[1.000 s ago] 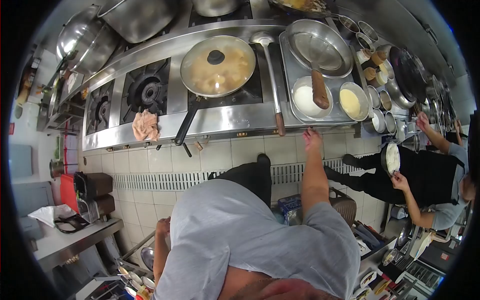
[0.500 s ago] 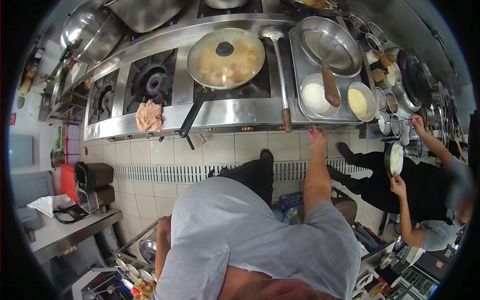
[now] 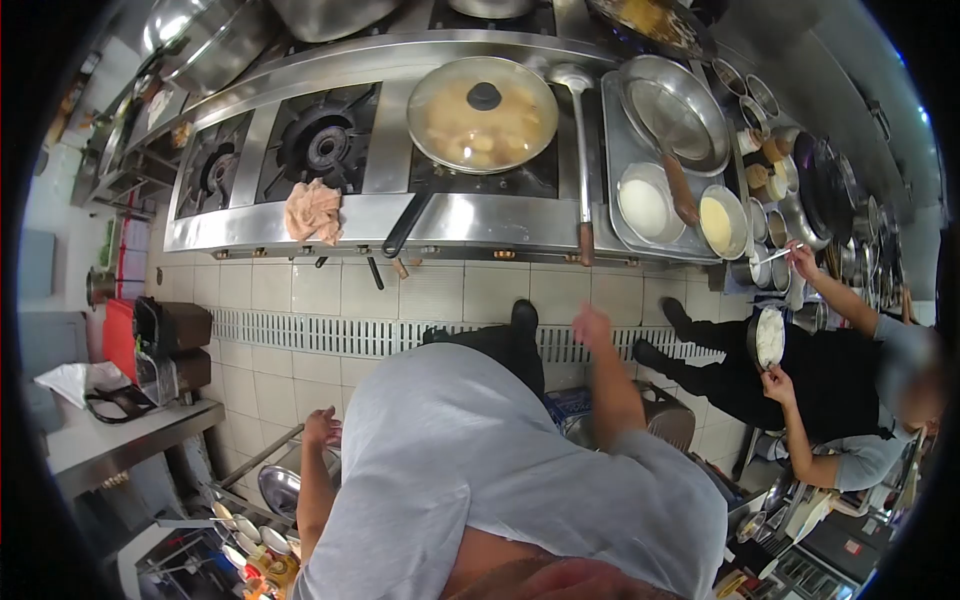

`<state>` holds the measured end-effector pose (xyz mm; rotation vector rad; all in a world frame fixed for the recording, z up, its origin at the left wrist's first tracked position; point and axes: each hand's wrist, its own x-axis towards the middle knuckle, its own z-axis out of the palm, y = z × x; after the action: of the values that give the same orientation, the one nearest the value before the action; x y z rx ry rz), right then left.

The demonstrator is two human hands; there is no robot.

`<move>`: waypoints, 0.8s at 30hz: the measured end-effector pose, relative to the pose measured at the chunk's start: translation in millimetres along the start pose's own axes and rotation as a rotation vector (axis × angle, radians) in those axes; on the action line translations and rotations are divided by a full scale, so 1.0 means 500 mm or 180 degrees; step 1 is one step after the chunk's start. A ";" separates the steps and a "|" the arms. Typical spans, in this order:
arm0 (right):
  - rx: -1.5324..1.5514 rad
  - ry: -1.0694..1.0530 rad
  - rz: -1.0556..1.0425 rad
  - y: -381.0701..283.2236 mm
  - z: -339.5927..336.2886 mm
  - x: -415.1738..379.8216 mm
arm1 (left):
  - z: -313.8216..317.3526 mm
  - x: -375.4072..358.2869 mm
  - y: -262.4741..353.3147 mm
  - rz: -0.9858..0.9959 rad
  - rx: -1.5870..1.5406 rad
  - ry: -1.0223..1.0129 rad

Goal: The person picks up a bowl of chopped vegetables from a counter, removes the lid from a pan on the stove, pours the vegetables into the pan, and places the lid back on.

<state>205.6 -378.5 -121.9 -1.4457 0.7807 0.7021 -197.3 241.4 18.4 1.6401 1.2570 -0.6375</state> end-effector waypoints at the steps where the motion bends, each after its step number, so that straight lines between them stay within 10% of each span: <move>1: -0.0655 -0.0153 0.0292 0.100 -0.005 0.043 | -0.002 0.004 0.008 -0.0027 -0.0151 0.0029; 11: -0.0062 0.0525 0.0536 0.214 0.193 -0.315 | -0.014 -0.147 0.446 0.1503 -0.0867 -0.0784; 14: 0.1427 -0.0122 0.1944 0.077 0.198 -0.338 | 0.027 -0.191 0.581 0.2014 -0.0802 -0.1684; 17: 0.0531 -0.0404 0.1242 0.113 0.167 -0.256 | 0.071 -0.233 0.687 0.2286 -0.0424 -0.2311; 24: 0.1721 -0.0235 0.0391 0.085 0.154 -0.310 | 0.147 -0.261 0.825 0.2716 0.0456 -0.3263</move>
<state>84.4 -293.6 -22.5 -0.8844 0.9220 0.5746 152.5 104.9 245.2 1.4305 -0.2330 -0.8337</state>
